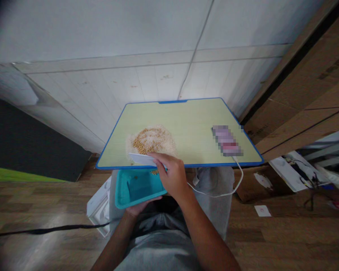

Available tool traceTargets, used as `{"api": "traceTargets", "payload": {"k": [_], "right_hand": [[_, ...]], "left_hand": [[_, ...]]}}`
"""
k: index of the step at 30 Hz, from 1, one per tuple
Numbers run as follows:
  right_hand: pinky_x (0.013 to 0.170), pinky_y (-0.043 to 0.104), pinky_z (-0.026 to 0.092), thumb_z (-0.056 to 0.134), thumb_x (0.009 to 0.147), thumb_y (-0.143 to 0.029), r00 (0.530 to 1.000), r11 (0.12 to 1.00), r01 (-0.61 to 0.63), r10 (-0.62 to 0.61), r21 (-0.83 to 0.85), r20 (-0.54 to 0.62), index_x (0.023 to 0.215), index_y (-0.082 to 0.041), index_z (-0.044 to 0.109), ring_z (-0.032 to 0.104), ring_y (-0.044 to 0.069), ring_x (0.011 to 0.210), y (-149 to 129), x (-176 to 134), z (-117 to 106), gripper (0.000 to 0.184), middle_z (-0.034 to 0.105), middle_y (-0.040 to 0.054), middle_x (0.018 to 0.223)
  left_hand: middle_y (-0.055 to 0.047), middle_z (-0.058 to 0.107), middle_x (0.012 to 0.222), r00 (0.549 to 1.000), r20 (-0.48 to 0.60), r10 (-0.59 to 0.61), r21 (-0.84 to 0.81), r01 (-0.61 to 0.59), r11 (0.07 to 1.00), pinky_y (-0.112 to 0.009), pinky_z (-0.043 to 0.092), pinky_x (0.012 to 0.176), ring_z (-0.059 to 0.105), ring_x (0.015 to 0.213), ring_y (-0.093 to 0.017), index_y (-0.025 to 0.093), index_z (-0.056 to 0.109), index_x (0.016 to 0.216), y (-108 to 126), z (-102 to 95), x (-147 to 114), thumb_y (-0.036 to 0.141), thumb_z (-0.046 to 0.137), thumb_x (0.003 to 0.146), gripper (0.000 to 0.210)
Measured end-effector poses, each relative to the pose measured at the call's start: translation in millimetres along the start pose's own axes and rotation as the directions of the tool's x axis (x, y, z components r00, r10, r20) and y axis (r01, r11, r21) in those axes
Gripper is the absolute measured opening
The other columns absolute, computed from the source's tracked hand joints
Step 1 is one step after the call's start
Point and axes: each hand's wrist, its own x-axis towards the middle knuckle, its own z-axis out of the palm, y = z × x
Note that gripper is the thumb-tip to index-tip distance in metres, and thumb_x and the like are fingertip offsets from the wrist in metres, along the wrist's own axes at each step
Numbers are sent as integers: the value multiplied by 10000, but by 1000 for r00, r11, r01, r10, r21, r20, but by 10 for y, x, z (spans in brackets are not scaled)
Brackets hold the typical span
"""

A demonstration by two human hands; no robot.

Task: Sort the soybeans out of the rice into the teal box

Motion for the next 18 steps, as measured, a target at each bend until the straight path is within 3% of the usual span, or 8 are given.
{"api": "traceTargets", "payload": {"k": [2, 5, 8, 10, 13, 18], "right_hand": [[1133, 367, 823, 736, 1222, -166, 999, 1000, 16, -16, 2, 28, 1423, -386, 1036, 1023, 272, 1245, 4, 40, 57, 423, 1030, 23, 1353], [1154, 370, 820, 757, 1213, -147, 997, 1000, 11, -10, -10, 78, 1440, -410, 1029, 1016, 267, 1279, 12, 91, 152, 441, 1023, 6, 1388], [1154, 362, 817, 755, 1210, -132, 993, 1000, -4, 5, -14, 120, 1438, -402, 1027, 1011, 256, 1298, 14, 122, 252, 446, 1020, 2, 1407], [1145, 354, 816, 745, 1209, -126, 990, 1000, -16, 19, -22, 138, 1438, -375, 1023, 1011, 249, 1290, 13, 130, 316, 439, 1023, 14, 1395], [1120, 339, 814, 724, 1205, -113, 986, 1000, -12, 16, -24, 164, 1447, -330, 1013, 1016, 237, 1255, 10, 134, 410, 434, 1028, 36, 1374], [1110, 327, 807, 689, 1210, -104, 980, 1000, 9, -8, -5, 197, 1432, -315, 1010, 1015, 217, 1232, 3, 149, 545, 443, 1030, 35, 1368]], "left_hand": [[50, 698, 1919, 994, 110, 30, -15, -28, 999, -978, 360, 1480, 389, 1958, -592, 488, 904, 1676, 30, -159, 1, 830, 531, 1160, 722], [49, 692, 1927, 986, 157, 55, -52, -47, 998, -987, 262, 1512, 405, 1947, -610, 511, 870, 1724, 94, -318, -16, 866, 461, 1182, 767], [17, 622, 2000, 969, 237, 70, -132, -39, 990, -1011, 189, 1516, 388, 1950, -622, 523, 735, 1865, 139, -447, -29, 875, 455, 1188, 813], [-21, 582, 2039, 947, 307, 90, -167, -39, 985, -1043, 243, 1488, 430, 1933, -613, 484, 692, 1908, 148, -539, -23, 855, 421, 1223, 825], [-38, 514, 2089, 932, 349, 99, -179, -37, 983, -982, 294, 1511, 405, 1955, -566, 445, 657, 1936, 153, -667, -8, 877, 363, 1251, 861], [-42, 550, 2075, 909, 396, 131, -194, -57, 979, -952, 307, 1522, 469, 1929, -525, 441, 678, 1916, 195, -749, -7, 793, 404, 1287, 771]]}}
